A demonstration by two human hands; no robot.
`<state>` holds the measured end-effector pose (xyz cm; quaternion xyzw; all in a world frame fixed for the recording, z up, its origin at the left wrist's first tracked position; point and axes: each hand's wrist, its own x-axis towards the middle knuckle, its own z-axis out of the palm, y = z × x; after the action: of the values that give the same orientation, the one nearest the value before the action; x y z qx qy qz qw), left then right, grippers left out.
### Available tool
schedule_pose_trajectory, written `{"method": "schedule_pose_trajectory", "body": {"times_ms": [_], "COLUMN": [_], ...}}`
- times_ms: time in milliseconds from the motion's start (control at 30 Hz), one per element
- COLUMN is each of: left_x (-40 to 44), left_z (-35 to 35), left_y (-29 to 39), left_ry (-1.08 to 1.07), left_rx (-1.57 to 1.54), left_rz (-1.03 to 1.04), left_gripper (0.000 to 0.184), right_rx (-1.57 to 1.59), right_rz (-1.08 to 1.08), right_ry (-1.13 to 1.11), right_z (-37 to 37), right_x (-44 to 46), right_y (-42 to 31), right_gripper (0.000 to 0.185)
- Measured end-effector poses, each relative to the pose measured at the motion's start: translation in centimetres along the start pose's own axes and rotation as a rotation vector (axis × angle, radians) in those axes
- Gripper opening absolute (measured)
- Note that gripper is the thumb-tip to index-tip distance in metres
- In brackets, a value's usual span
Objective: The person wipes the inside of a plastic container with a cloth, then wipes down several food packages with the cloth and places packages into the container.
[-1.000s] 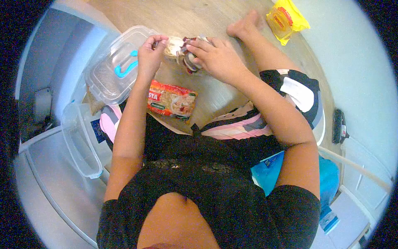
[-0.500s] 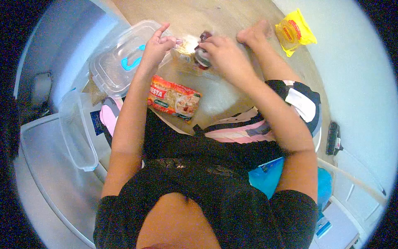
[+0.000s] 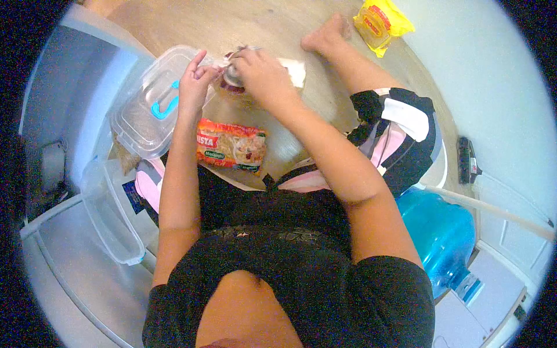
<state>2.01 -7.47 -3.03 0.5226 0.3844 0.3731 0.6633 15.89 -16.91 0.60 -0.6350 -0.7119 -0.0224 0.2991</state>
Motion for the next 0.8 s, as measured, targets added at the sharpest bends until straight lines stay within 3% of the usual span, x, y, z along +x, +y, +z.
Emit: {"method": "schedule_pose_trajectory", "body": {"times_ms": [67, 133, 233, 333, 400, 500, 567, 633, 667, 800], "left_x": [-0.1, -0.2, -0.6, -0.5, -0.4, -0.9, -1.5, -2.3, -2.6, -3.3], "left_z": [0.0, -0.1, 0.0, 0.1, -0.4, -0.3, -0.1, 0.2, 0.5, 1.1], "left_y": [-0.2, 0.2, 0.8, 0.7, -0.2, 0.0, 0.5, 1.0, 1.2, 2.2], "left_ry": [-0.017, -0.010, -0.041, 0.014, -0.045, -0.038, -0.047, -0.052, -0.039, -0.005], "left_rx": [0.122, 0.144, 0.203, 0.220, 0.098, 0.019, -0.018, -0.057, -0.077, -0.160], "left_rz": [0.117, 0.096, 0.071, 0.067, 0.055, 0.036, 0.008, -0.026, -0.023, 0.042], "left_gripper": [0.061, 0.062, 0.060, 0.055, 0.052, 0.050, 0.050, 0.049, 0.048, 0.042], "right_rx": [-0.137, -0.223, -0.249, -0.260, 0.113, 0.072, 0.022, 0.259, 0.202, 0.146], "right_rz": [0.073, 0.034, 0.415, 0.599, 0.636, 0.791, 0.801, 0.902, 0.762, 0.699], "right_ry": [-0.050, -0.076, -0.197, -0.225, -0.098, -0.269, -0.366, -0.415, -0.311, -0.232], "right_z": [-1.7, -3.7, -6.5, -7.2, -6.0, -7.1, -7.3, -6.8, -6.4, -6.3], "right_x": [-1.3, -3.0, -5.3, -6.2, -6.2, -4.1, -3.8, -4.1, -4.6, -5.0], "right_y": [1.6, 4.5, 7.0, 8.2, 9.1, 4.4, 3.7, 4.3, 4.7, 4.7], "right_gripper": [0.027, 0.027, 0.029, 0.028, 0.031, 0.037, 0.039, 0.034, 0.029, 0.027]}}
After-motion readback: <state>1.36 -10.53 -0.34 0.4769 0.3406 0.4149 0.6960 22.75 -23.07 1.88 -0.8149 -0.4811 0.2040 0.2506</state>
